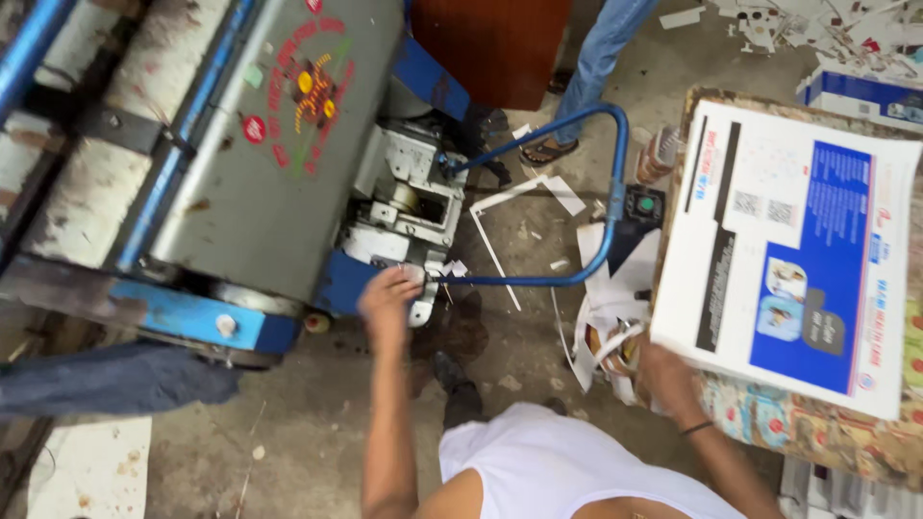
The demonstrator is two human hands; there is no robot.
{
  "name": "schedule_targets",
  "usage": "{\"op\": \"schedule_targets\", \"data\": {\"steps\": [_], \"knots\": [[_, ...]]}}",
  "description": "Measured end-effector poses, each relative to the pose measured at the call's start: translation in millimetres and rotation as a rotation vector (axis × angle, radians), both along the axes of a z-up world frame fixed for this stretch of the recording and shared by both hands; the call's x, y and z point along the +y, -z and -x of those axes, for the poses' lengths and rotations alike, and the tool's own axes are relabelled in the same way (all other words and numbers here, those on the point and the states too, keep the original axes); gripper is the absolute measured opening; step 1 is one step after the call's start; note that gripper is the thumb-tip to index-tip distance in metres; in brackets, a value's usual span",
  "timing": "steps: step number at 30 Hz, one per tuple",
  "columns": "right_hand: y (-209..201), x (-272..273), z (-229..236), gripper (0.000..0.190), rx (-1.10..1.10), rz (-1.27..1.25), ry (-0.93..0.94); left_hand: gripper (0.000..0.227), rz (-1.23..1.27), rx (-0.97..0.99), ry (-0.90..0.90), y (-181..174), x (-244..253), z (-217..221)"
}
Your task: The person repeatedly picks up flat, printed cardboard sheets from a stack and feeds them into a blue industrial machine. The person then retrieves the processed sheets from the machine's output and places them onto a new stack, continuing this cycle throughout the video.
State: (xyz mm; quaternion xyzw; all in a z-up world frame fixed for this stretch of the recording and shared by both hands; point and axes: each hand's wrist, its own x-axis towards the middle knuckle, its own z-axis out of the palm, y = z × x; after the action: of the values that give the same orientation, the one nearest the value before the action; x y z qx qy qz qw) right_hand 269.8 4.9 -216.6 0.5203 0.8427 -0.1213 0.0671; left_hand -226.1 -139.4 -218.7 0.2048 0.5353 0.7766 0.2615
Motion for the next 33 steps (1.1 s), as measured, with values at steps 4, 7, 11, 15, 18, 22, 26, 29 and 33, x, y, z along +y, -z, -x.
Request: {"op": "schedule_targets", "data": {"steps": [4,7,11,15,18,22,26,29,33], "knots": [[-47.4,88.8,-137.8,0.042,0.312,-0.542,0.018,0.04,0.147,0.644,0.545,68.0,108.5,-179.8],[-46.0,89.0,-177.5,0.067,0.131,-0.524,0.293,0.042,-0.148,0.834,0.736,83.4,162.1,-302.6],[-4.2,30.7,-144.9,0.093,0.162,-0.468,0.256,0.096,0.555,0.455,0.849,64.0,177.7,-392.6],[22.0,-9.0,-119.2,0.09,0.153,-0.336,0.063,0.082,0.402,1.036,0.212,17.2,169.7,-418.6],[15.6,-19.5,-132.0,0.073,0.411,-0.393,0.123,0.082,0.471,0.536,0.746,-42.6,189.7,-412.9],[-5.5,-15.6,-144.0,0.064,0.488,-0.62,0.244,0.069,-0.075,0.828,0.63,-140.4,196.6,-383.5],[-14.0,-21.7,-107.4,0.059,0.672,-0.6,0.42,0.07,-0.199,0.749,0.875,-182.9,161.6,-287.2],[-29.3,-9.1,-54.3,0.055,0.785,-0.625,0.249,0.043,-0.205,0.655,0.725,-156.8,146.3,-199.5],[-61.1,32.6,41.5,0.059,0.575,-0.646,-0.012,0.039,0.042,0.162,0.504,-58.1,145.2,-50.8]]}}
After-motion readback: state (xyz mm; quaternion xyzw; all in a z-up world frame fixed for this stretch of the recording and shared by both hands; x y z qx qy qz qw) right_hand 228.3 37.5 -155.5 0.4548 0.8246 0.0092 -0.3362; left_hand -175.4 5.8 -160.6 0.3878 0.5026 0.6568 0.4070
